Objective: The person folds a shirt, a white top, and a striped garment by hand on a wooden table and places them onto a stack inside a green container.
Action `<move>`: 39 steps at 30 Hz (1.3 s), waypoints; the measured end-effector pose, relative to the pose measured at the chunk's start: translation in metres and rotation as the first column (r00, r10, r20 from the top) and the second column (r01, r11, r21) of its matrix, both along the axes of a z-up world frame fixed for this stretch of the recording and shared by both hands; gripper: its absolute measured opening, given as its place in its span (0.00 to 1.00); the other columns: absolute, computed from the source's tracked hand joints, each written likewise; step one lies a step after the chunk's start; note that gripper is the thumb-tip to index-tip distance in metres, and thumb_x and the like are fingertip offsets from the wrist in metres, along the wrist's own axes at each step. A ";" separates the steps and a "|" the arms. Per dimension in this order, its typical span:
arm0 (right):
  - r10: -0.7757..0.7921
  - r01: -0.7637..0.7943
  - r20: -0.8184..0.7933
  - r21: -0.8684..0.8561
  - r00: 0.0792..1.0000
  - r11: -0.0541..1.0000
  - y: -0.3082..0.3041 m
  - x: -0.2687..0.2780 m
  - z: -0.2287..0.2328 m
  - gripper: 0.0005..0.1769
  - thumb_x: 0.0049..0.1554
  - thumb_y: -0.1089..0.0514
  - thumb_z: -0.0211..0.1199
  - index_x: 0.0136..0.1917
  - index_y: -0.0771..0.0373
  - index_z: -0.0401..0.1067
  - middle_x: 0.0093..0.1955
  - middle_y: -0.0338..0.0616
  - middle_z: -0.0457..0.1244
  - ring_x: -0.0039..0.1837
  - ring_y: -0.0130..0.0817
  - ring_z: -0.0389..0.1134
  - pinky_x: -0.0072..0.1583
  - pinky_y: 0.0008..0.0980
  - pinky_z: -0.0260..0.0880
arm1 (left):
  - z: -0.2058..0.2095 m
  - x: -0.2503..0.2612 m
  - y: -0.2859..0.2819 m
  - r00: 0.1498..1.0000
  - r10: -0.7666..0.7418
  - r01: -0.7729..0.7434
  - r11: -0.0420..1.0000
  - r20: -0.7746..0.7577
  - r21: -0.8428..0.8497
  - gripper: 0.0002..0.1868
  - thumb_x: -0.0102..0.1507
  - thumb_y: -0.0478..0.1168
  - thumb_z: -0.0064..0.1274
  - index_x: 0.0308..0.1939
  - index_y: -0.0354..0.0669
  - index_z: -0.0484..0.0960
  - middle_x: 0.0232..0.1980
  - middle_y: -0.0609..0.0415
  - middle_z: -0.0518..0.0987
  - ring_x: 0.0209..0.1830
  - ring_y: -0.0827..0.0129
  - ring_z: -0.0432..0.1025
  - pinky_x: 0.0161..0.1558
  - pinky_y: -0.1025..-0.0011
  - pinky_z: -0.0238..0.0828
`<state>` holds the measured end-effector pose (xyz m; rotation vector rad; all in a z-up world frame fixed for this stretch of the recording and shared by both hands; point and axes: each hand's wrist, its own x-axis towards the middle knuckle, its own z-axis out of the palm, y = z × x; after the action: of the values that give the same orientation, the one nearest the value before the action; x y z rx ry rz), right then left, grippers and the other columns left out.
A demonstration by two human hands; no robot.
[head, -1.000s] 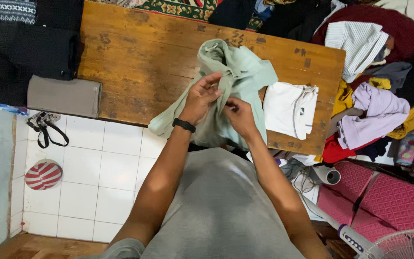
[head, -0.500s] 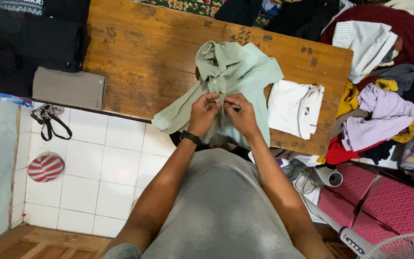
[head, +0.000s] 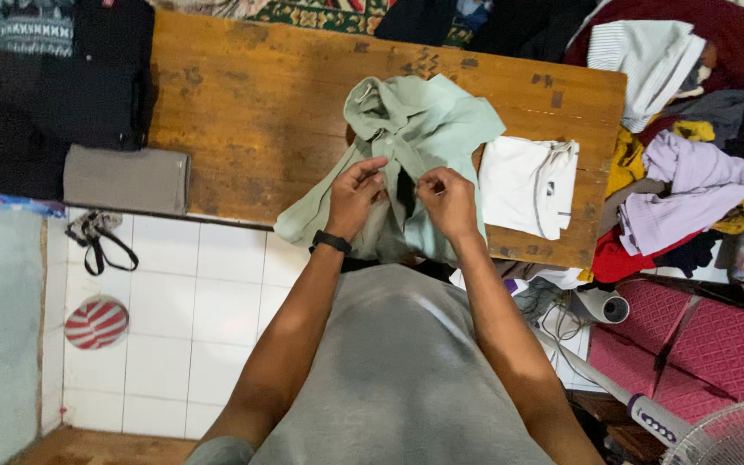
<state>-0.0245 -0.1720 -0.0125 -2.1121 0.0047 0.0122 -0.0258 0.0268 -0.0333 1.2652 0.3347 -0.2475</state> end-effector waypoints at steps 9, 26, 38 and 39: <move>0.078 -0.078 0.009 0.164 0.997 0.983 0.024 -0.007 0.024 0.08 0.56 0.65 0.68 0.51 0.66 0.80 0.46 0.46 0.70 0.46 0.32 0.73 0.49 0.29 0.74 | 0.005 0.000 -0.003 0.991 -0.072 0.066 0.996 0.110 0.060 0.23 0.60 0.22 0.57 0.58 0.36 0.76 0.52 0.57 0.78 0.48 0.75 0.74 0.51 0.74 0.76; 0.159 -0.131 -0.075 0.294 0.984 0.947 0.005 0.003 0.002 0.07 0.63 0.62 0.63 0.48 0.69 0.77 0.43 0.40 0.66 0.42 0.23 0.67 0.44 0.23 0.68 | 0.033 0.000 -0.018 0.898 -0.231 -0.028 0.819 0.374 0.573 0.12 0.63 0.32 0.61 0.46 0.38 0.73 0.41 0.51 0.82 0.42 0.65 0.81 0.46 0.69 0.81; 0.131 -0.051 -0.142 0.461 0.981 0.886 0.003 0.011 0.052 0.07 0.66 0.62 0.62 0.48 0.70 0.75 0.41 0.37 0.65 0.42 0.22 0.67 0.46 0.24 0.68 | 0.100 -0.024 -0.038 0.829 -0.174 -0.221 0.772 0.532 0.596 0.14 0.61 0.29 0.60 0.51 0.36 0.83 0.50 0.46 0.78 0.47 0.59 0.77 0.47 0.68 0.76; 0.164 -0.074 -0.140 0.497 0.977 0.865 0.002 0.014 0.059 0.07 0.66 0.63 0.62 0.49 0.70 0.75 0.43 0.38 0.65 0.44 0.23 0.68 0.47 0.24 0.69 | 0.102 -0.023 -0.040 0.803 -0.130 -0.269 0.792 0.582 0.548 0.14 0.62 0.31 0.63 0.51 0.35 0.82 0.51 0.48 0.80 0.49 0.59 0.78 0.49 0.68 0.76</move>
<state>-0.0102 -0.1703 0.0461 -1.5909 -0.0212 0.2529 -0.0488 -0.0131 0.0688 1.8940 -0.1092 0.3772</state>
